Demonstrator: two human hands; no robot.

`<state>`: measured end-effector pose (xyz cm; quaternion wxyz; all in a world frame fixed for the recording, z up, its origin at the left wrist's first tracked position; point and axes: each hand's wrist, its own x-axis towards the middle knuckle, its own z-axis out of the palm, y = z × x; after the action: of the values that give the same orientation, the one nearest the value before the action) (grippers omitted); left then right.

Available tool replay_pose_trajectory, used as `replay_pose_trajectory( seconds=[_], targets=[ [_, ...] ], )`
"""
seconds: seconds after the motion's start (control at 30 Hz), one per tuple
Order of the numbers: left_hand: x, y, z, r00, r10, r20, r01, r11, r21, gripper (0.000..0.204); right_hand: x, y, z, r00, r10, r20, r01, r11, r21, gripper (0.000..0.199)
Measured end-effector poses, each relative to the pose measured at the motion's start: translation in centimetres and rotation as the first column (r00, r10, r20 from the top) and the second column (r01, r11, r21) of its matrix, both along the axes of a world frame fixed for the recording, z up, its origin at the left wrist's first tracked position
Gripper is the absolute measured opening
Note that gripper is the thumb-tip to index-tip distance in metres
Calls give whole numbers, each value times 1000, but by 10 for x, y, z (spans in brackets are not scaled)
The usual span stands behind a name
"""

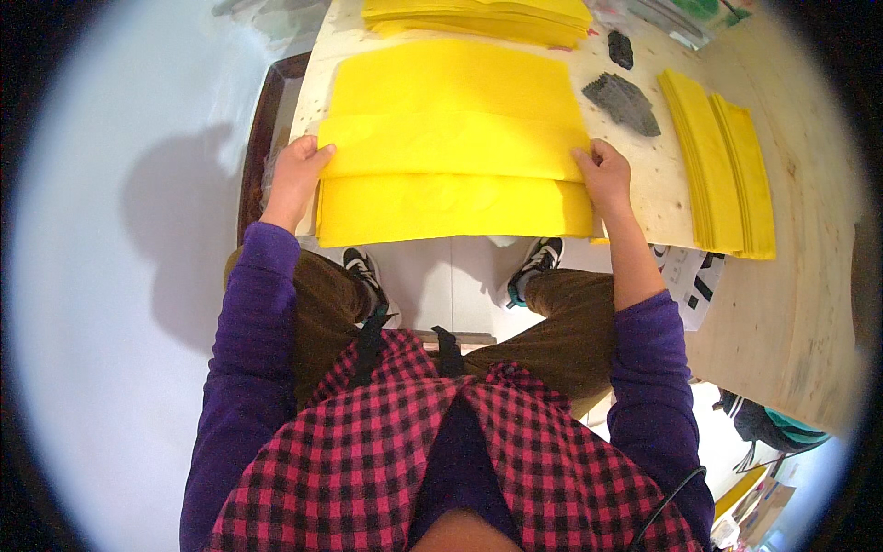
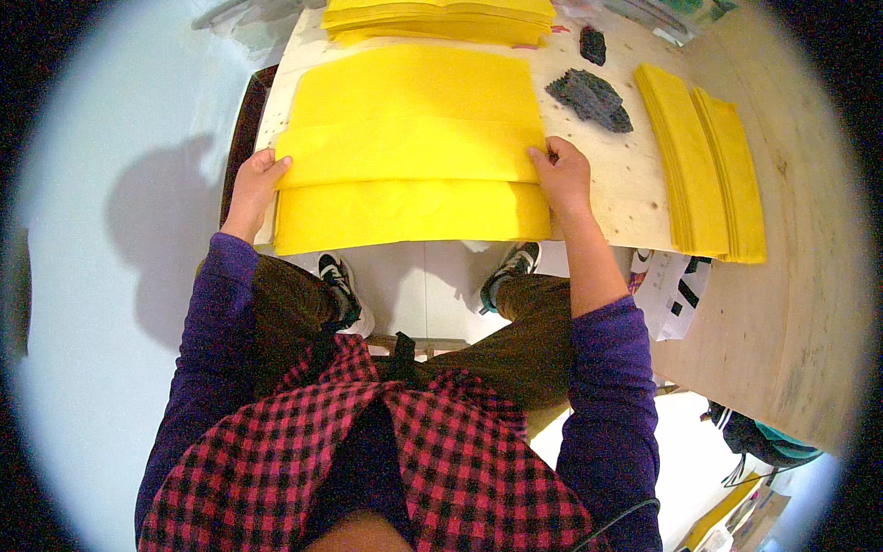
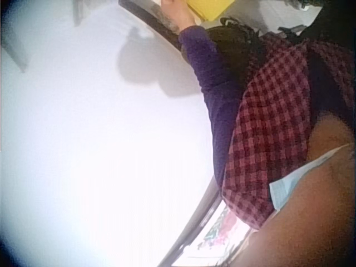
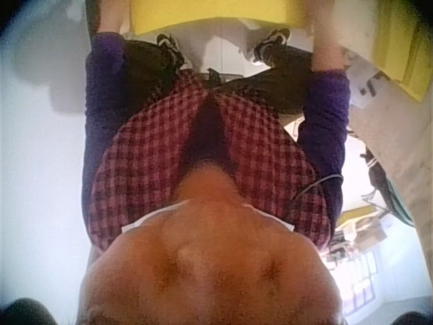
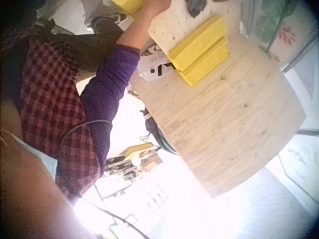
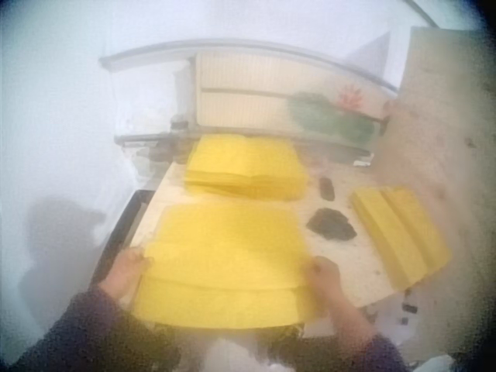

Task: The person folds multiple yellow sheets on a wooden workbench, aligning edges and pressing creases with both hands. They repeatedly pick up, fold, and stack the sheets, occasionally smoothing the folds before moving to the next sheet.

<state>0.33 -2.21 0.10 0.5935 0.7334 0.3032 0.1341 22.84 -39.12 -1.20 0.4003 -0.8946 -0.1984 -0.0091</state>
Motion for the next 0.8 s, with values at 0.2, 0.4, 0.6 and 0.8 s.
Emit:
replay_pose_trajectory(
  seconds=[0.2,0.4,0.6,0.8],
  targets=[
    [0,-3,3,1000,-9,-23,10,999,33,18,6,2,1,1000,1,-4,-1,998,-59,27],
    [-1,-2,-4,1000,-1,7,0,997,77,18,9,4,1,999,-7,-32,5,998,-56,25],
    [-1,8,-11,995,-14,-99,43,954,298,21,16,3,-12,997,-25,-72,26,1000,17,29],
    [4,13,-25,1000,-3,-20,9,958,285,23,15,4,-8,995,-41,-88,43,999,24,32]
  ],
)
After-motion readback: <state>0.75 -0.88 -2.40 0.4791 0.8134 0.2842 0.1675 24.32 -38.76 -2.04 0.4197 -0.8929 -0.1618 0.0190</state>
